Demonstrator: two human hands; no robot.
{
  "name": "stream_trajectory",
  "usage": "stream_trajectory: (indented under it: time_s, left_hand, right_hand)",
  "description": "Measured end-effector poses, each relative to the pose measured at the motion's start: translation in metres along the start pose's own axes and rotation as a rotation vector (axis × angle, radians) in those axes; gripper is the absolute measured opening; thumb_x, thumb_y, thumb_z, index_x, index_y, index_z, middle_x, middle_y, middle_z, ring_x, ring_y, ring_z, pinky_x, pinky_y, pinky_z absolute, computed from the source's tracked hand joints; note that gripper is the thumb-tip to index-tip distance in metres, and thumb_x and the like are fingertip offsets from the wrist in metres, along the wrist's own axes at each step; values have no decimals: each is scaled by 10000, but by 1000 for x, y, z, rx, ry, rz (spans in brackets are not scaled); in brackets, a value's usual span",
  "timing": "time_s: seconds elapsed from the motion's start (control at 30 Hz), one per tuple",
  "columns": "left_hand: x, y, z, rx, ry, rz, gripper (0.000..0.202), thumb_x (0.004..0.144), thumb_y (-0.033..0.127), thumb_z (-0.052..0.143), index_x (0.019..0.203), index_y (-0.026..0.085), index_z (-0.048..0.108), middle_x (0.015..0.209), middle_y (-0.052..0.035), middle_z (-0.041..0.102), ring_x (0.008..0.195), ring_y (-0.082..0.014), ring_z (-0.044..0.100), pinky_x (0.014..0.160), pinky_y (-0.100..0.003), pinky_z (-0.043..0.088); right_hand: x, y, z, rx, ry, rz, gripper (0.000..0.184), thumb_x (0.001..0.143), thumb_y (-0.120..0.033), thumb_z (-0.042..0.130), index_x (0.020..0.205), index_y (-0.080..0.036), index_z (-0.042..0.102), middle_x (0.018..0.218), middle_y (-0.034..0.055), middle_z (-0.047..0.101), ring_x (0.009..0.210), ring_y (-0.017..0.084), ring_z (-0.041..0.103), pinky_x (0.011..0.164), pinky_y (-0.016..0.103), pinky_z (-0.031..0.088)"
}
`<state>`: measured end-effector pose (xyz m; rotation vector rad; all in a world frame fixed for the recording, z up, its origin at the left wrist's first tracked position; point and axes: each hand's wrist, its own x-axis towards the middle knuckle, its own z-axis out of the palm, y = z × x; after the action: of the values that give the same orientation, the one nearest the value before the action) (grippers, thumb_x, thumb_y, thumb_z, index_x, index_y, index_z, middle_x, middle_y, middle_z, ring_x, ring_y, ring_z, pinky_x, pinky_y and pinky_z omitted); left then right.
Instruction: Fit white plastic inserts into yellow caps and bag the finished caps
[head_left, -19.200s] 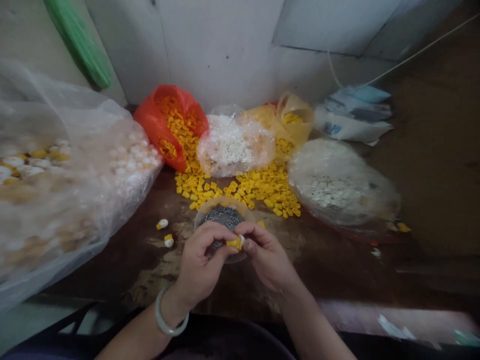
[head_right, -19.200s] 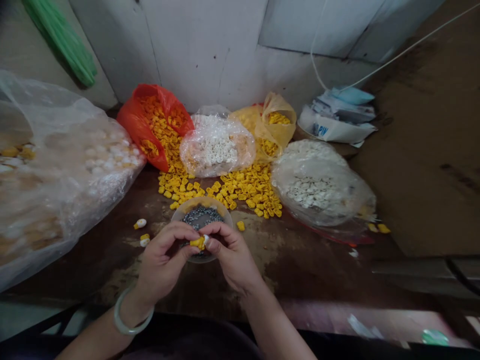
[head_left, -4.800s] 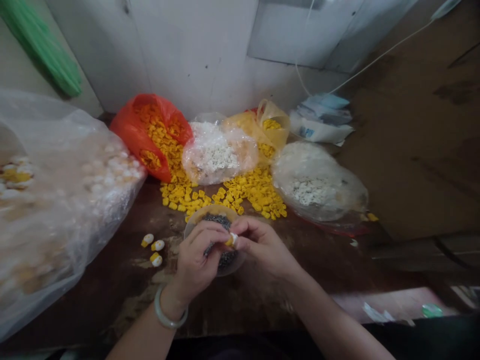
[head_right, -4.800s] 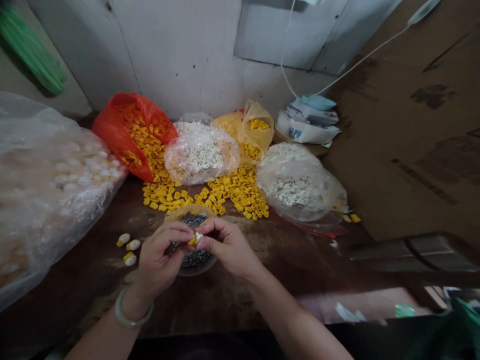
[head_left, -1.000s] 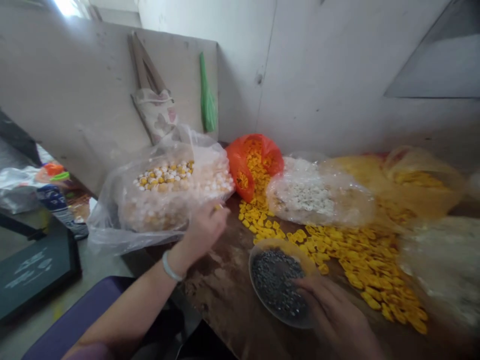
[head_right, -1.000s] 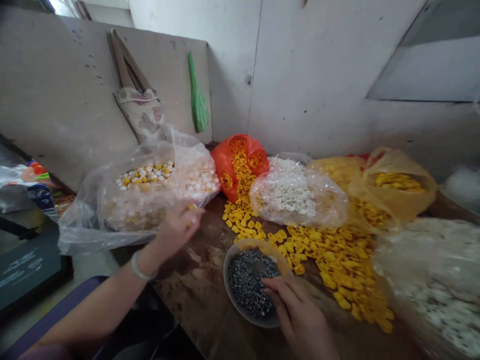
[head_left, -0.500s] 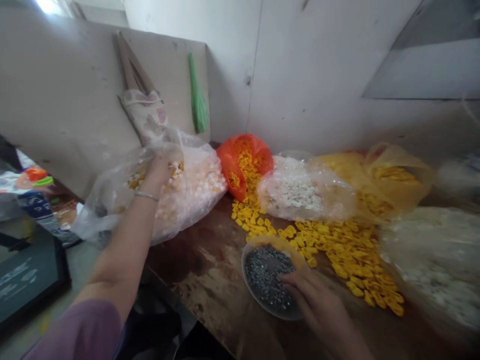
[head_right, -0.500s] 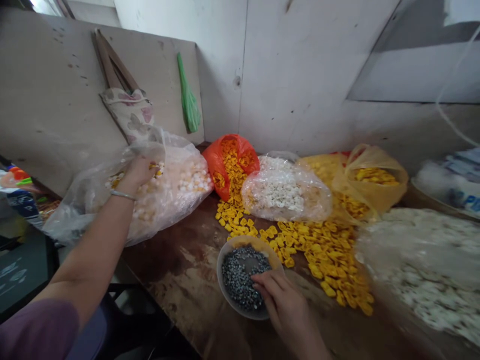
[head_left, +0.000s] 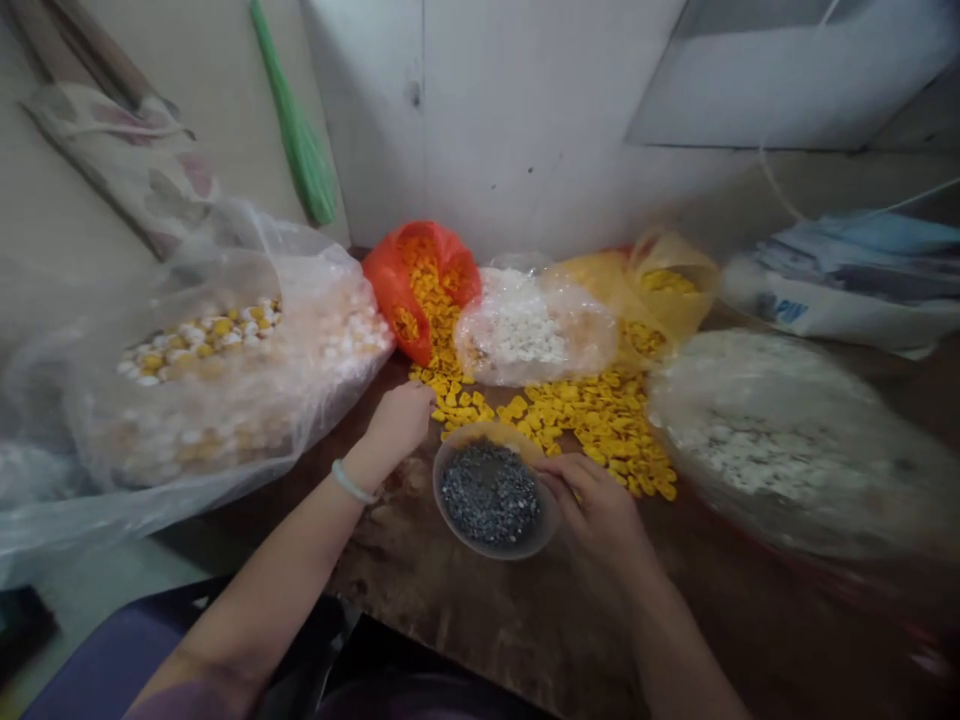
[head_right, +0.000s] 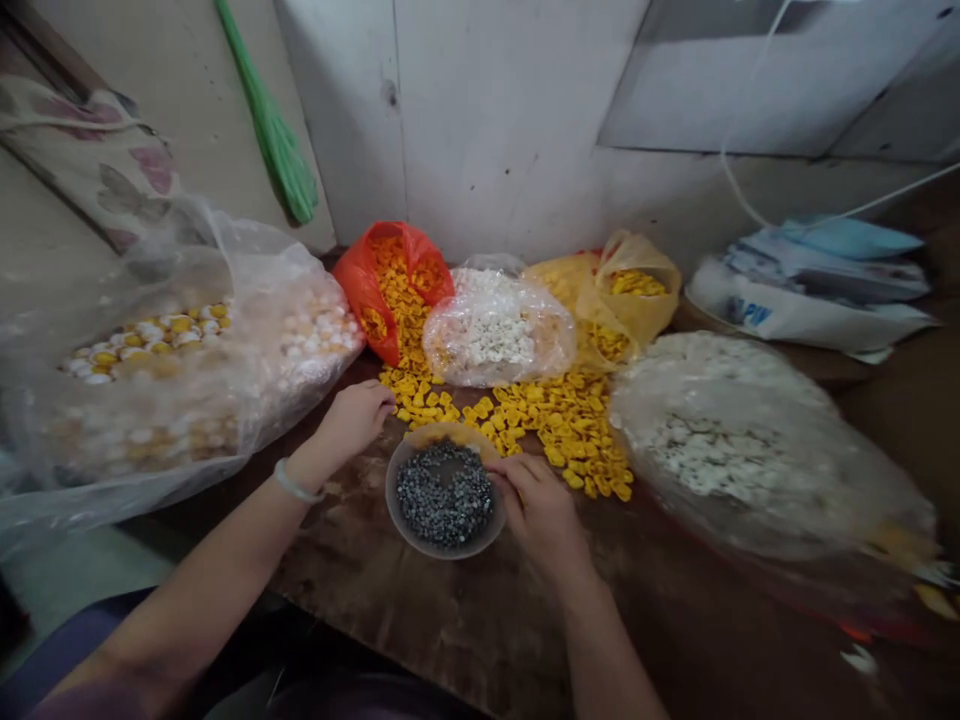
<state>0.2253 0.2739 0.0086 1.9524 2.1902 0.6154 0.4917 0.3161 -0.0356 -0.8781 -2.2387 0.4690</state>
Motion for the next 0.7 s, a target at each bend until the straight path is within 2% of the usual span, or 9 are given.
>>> stream_trajectory:
  time_s: [0.07,0.17,0.3,0.37,0.47,0.53,0.57,0.63,0.7]
  left_hand:
    - [14,-8,24,15,-94,6,104,829,105,608,851,149,699,916,-105,679,881,-232,656,839,-356,519]
    - [24,-18,38,15,-170,27,87,805,120,652,873,143,701,1001,-120,670,924,-240,654,844,-348,519]
    - [23,-23,39,-34,-206,48,83,809,122,640,858,142,703,990,-113,672,901,-240,652,842,-361,518]
    - [20,-25,37,-82,-196,44,91,791,114,651,860,142,705,962,-106,679,891,-242,651,840,-369,518]
    - [13,-28,32,-149,-138,17,95,801,154,655,882,141,703,956,-102,685,894,-230,650,835,-366,521]
    - [7,-27,27,-372,-94,-77,130,811,200,657,919,140,699,936,-89,693,832,-198,658,778,-337,538]
    - [4,-25,24,-582,-86,-152,154,804,216,669,936,141,698,910,-75,697,782,-176,660,739,-314,545]
    - [-4,-14,18,-1134,-108,-334,186,767,216,714,939,146,703,836,-40,701,687,-132,655,675,-261,552]
    - [-11,1,15,-1587,-144,-490,144,753,172,730,894,149,710,788,-16,701,655,-99,655,660,-207,557]
  right_hand:
    - [0,0,1,6,-9,-2,177,940,-259,527,942,-210,697,883,54,717,845,195,668,767,325,545]
    - [0,-1,-2,19,3,12,169,940,-248,531,943,-209,695,884,56,715,842,194,670,764,322,542]
    - [-1,-5,-12,-15,-17,56,199,952,-251,498,960,-204,692,889,66,707,842,198,663,752,325,531]
    - [-1,-11,-15,-71,-95,52,201,953,-238,498,974,-201,695,920,73,711,877,207,646,781,338,516]
    - [4,-26,-11,-249,-280,22,151,919,-189,563,947,-209,709,932,71,727,948,243,600,835,376,465]
    - [11,-38,-3,-394,-436,21,121,895,-169,601,900,-216,713,915,67,731,990,267,575,843,394,424]
    - [15,-44,2,-455,-513,31,114,892,-164,608,879,-211,711,914,70,730,1010,276,569,840,397,408]
    - [25,-54,11,-532,-637,60,125,907,-162,592,870,-191,708,932,86,727,1030,283,569,837,399,389]
    - [34,-61,16,-564,-704,84,159,927,-155,559,876,-168,709,936,101,725,1019,281,580,835,399,382]
